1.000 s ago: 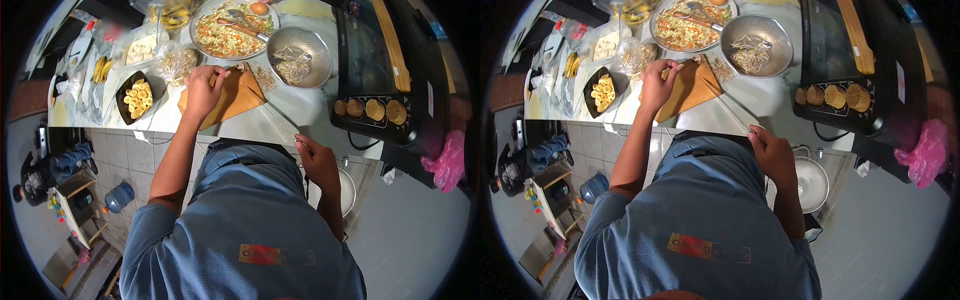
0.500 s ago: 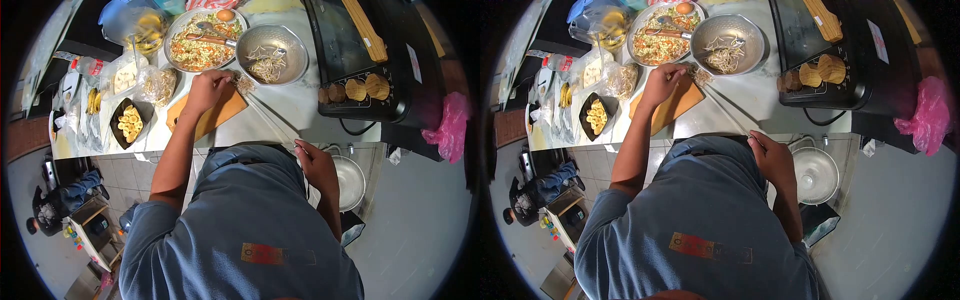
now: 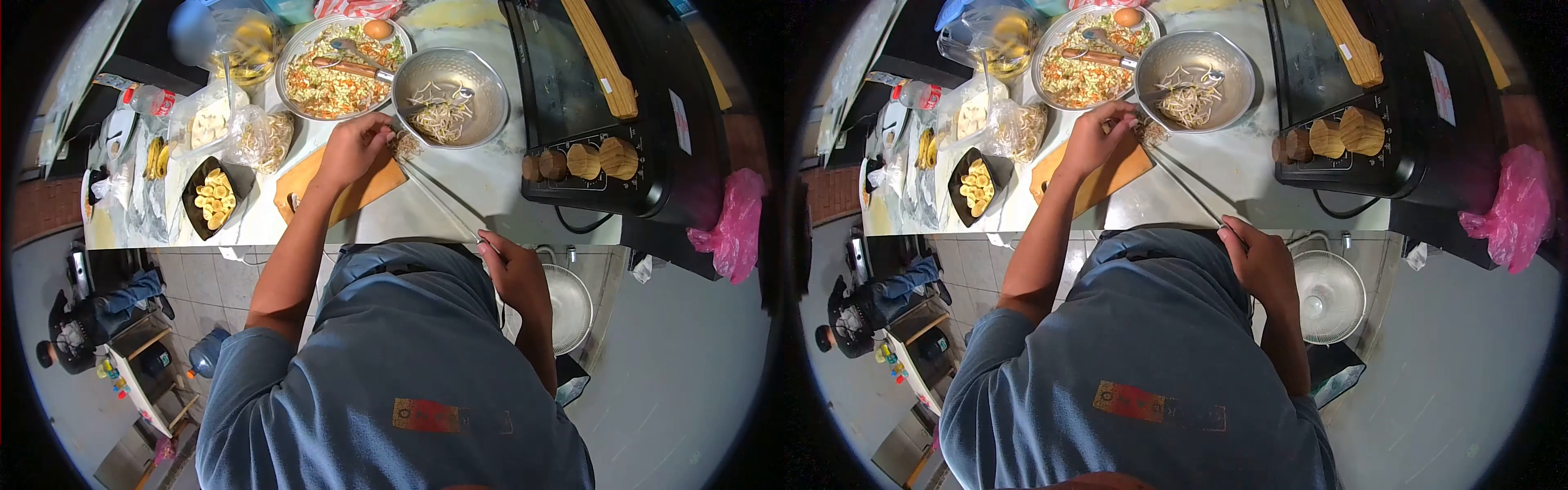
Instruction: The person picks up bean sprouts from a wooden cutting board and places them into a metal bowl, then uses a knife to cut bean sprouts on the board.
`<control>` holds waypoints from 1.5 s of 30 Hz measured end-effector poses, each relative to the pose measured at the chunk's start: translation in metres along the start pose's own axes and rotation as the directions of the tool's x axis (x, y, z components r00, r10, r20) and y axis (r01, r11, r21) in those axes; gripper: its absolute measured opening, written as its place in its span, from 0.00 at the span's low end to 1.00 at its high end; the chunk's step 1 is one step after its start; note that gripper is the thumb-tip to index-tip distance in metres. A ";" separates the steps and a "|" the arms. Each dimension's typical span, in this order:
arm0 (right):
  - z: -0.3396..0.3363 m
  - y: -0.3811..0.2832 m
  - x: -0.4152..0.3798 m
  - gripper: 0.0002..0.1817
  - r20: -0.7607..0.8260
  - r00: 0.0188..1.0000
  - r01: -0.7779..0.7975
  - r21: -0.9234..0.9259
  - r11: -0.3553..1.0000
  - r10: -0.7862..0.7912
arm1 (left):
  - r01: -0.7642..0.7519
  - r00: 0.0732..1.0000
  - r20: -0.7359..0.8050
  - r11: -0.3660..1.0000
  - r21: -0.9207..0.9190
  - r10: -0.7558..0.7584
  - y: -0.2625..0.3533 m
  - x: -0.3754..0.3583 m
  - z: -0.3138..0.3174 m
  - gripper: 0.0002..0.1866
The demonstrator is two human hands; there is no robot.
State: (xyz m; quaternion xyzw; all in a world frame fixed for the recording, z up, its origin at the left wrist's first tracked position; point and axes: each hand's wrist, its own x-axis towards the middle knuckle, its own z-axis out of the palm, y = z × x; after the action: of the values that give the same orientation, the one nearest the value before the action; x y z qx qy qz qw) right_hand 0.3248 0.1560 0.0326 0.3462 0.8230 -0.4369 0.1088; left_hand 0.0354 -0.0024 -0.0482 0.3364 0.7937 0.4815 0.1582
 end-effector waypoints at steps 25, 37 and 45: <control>0.001 0.007 0.008 0.18 -0.002 0.999 0.037 0.027 0.999 -0.037 | -0.170 0.985 0.055 0.866 0.471 0.164 -0.027 -0.033 -0.021 0.14; 0.003 0.015 -0.008 0.19 -0.044 0.998 0.045 0.092 0.995 -0.041 | -0.146 0.987 -0.031 0.970 0.192 0.155 -0.009 -0.020 -0.026 0.13; -0.004 0.014 -0.024 0.19 -0.050 0.998 -0.034 0.047 0.998 0.036 | -0.322 0.946 0.023 0.932 0.166 0.323 0.038 0.039 -0.007 0.14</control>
State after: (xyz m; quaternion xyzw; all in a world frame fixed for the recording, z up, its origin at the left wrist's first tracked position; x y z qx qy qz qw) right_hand 0.3525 0.1530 0.0372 0.3740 0.8090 -0.4450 0.0875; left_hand 0.0179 0.0321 -0.0090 0.4732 0.7656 0.4334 0.0464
